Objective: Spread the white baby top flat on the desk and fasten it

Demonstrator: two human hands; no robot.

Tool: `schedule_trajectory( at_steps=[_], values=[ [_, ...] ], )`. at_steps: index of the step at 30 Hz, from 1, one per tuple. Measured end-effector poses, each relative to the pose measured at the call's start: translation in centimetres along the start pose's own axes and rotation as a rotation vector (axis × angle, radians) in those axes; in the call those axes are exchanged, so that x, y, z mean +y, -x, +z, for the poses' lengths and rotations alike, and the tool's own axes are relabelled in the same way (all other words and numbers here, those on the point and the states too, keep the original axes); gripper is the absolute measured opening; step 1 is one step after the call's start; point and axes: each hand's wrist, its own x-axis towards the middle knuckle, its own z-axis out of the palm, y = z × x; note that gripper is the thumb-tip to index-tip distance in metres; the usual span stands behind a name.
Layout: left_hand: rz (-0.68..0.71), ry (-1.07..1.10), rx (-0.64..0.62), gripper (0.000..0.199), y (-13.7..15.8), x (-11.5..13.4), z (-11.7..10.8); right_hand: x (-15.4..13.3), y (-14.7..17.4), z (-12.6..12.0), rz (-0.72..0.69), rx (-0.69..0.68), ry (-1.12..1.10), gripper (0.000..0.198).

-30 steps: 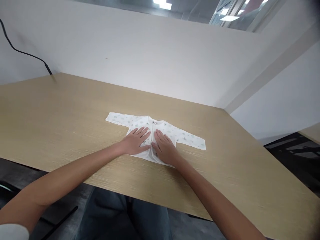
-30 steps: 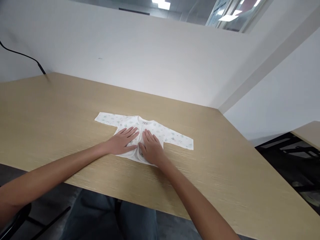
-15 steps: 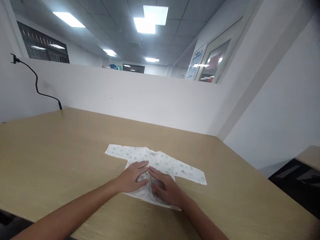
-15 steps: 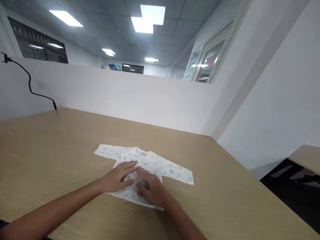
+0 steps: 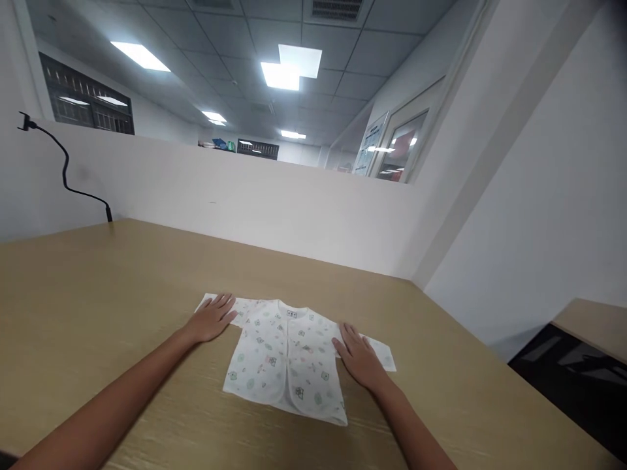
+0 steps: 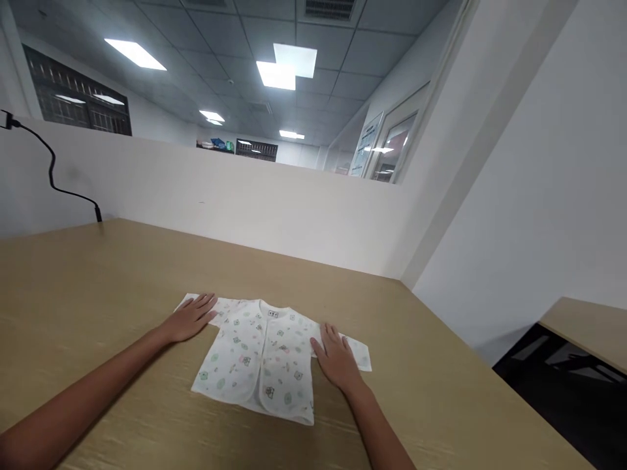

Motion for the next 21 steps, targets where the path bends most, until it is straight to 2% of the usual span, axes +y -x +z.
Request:
schedule_trajectory(
  at_steps=[4,8,12,16,19,21],
  values=[
    [0.034,0.001,0.086,0.071,-0.4,-0.9,0.1,1.9,-0.6,0.1,0.126,0.053,0.072,0.071],
    [0.107,0.063,0.16,0.07,-0.2,-0.3,0.2,2.5,-1.2,0.8,0.082,0.137,0.02,0.07],
    [0.168,0.131,0.112,0.069,0.2,0.8,0.2,2.1,-1.1,0.9,-0.152,0.209,-0.212,0.066],
    [0.183,0.163,0.077,0.067,0.5,1.8,0.5,-0.2,0.2,-0.2,-0.443,0.349,-0.437,0.046],
    [0.211,0.11,0.038,0.066,0.4,2.1,0.8,-3.3,1.4,-0.8,-0.561,0.433,-0.493,0.025],
    [0.219,0.088,0.023,0.064,0.3,2.1,0.8,-5.2,2.0,-0.7,-0.585,0.447,-0.496,0.018]
  ],
)
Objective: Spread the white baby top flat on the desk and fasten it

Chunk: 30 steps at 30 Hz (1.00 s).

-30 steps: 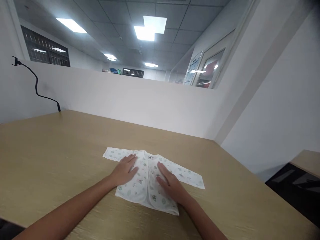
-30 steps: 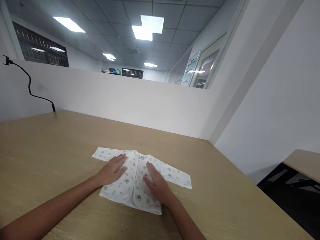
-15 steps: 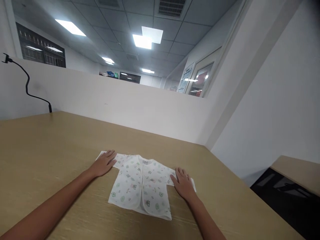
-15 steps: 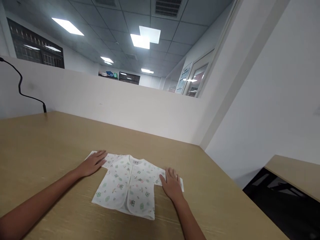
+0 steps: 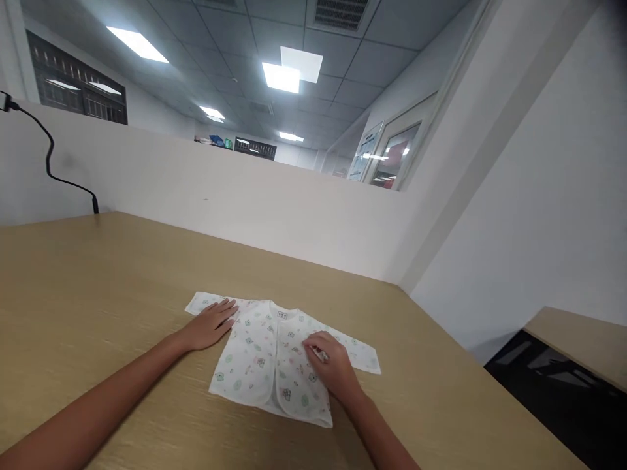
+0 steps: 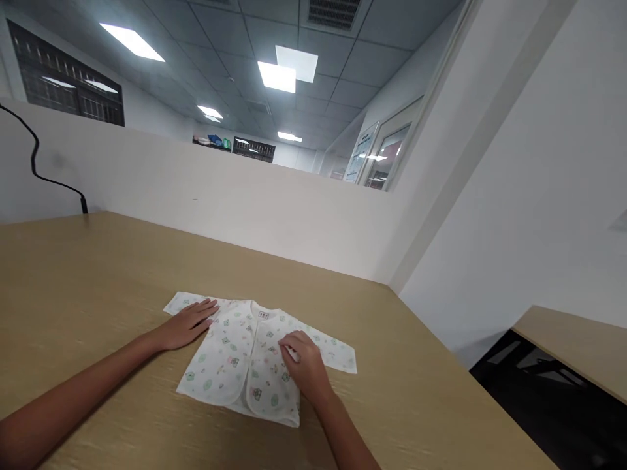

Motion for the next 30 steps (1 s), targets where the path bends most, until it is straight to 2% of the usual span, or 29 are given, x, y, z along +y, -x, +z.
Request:
schedule_trajectory(
  at_steps=[3,7,14,19,26,30],
  values=[
    [-0.007,-0.01,-0.012,0.063,0.0,-0.1,-0.1,-1.4,-0.1,1.4,-0.001,-0.067,-0.002,0.017],
    [-0.011,-0.008,-0.025,0.063,0.0,0.1,-0.2,-1.3,0.0,1.8,0.038,-0.159,-0.03,0.017],
    [-0.009,0.004,-0.008,0.063,0.2,0.2,-0.4,-1.5,0.3,1.3,-0.007,-0.145,-0.049,0.016],
    [0.002,0.011,0.011,0.063,0.1,0.0,-0.2,-1.8,0.1,0.9,0.031,-0.185,-0.032,0.018],
    [-0.001,-0.006,-0.002,0.063,0.2,-0.1,-0.3,-1.6,-0.2,0.7,0.127,-0.155,0.155,0.017],
    [0.0,-0.012,0.0,0.064,0.2,-0.2,-0.2,-2.5,-0.2,0.6,0.088,-0.22,0.367,0.019]
  ],
)
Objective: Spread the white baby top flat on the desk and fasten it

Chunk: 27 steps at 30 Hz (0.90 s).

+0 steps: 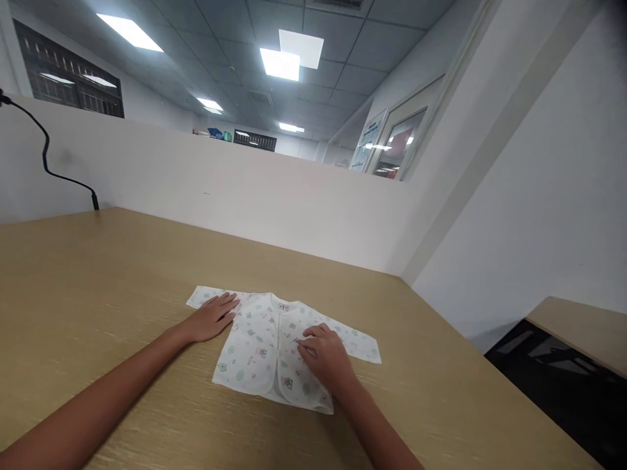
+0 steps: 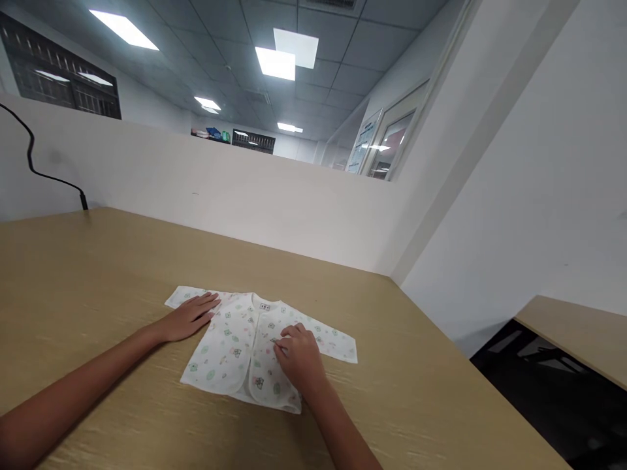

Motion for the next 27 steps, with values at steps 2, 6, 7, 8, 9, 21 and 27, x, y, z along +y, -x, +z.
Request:
schedule_trajectory(
  at_steps=[2,6,7,8,9,21,27],
  values=[
    [0.001,-0.003,0.001,0.064,0.0,0.0,0.0,-0.4,0.2,-0.1,-0.011,-0.011,0.043,0.02],
    [-0.002,-0.001,0.007,0.064,0.0,0.2,0.1,-0.9,0.3,0.5,-0.046,0.022,-0.041,0.038],
    [-0.004,-0.003,0.008,0.064,0.0,0.3,0.1,-1.0,0.2,0.9,-0.048,0.011,-0.07,0.043],
    [-0.005,-0.007,0.007,0.064,0.0,0.4,0.1,-1.1,0.1,1.3,-0.042,-0.016,-0.097,0.047],
    [-0.008,-0.012,0.007,0.064,-0.1,0.5,0.1,-1.2,0.0,1.7,-0.03,-0.054,-0.121,0.049],
    [-0.015,0.0,-0.003,0.064,0.0,0.6,0.0,-1.2,1.0,0.8,0.052,-0.326,-0.209,0.065],
    [-0.012,0.003,0.01,0.063,0.1,0.5,0.0,-1.3,1.1,-0.1,0.024,-0.416,-0.202,0.088]
  ],
)
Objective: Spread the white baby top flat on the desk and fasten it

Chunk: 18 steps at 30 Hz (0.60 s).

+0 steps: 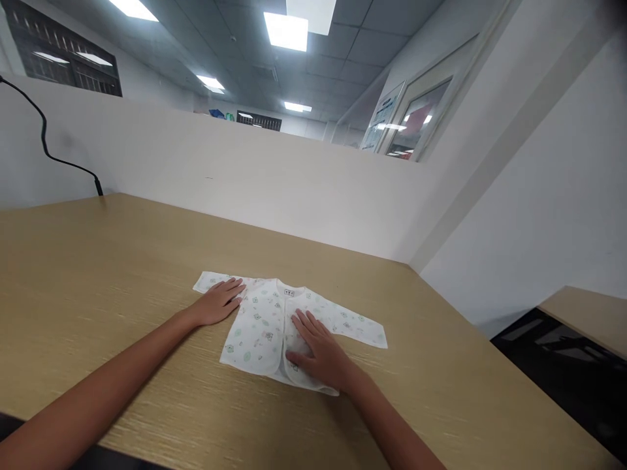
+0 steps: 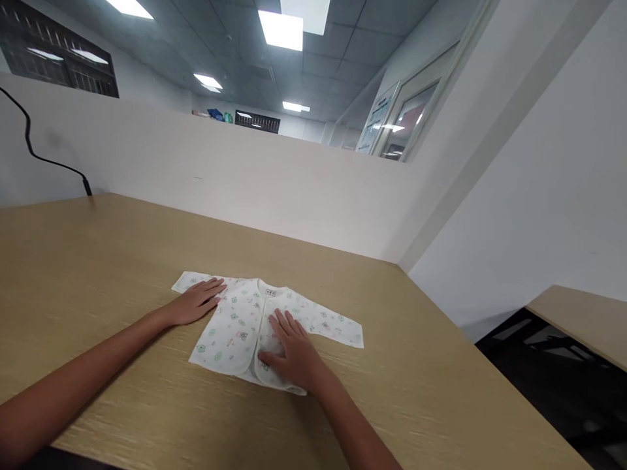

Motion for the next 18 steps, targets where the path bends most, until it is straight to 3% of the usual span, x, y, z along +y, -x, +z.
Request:
schedule_trajectory(
  at_steps=[6,8,11,14,18],
  values=[
    [0.001,-0.009,-0.01,0.065,-0.1,0.0,-0.1,0.2,0.3,0.2,-0.048,0.095,-0.006,0.09],
    [0.0,-0.017,-0.019,0.066,-0.1,0.2,-0.2,-0.3,0.5,0.0,-0.126,0.187,-0.023,0.074],
    [-0.01,-0.03,-0.044,0.066,-0.1,0.4,-0.4,-1.9,0.9,-0.5,-0.287,0.277,-0.092,0.032],
    [-0.013,-0.025,-0.051,0.067,-0.1,0.6,-0.6,-3.7,1.3,-1.0,-0.354,0.215,-0.173,0.015],
    [-0.014,-0.027,-0.048,0.067,-0.1,0.5,-0.3,-4.9,1.8,-1.2,-0.287,0.062,-0.223,0.009]
  ],
)
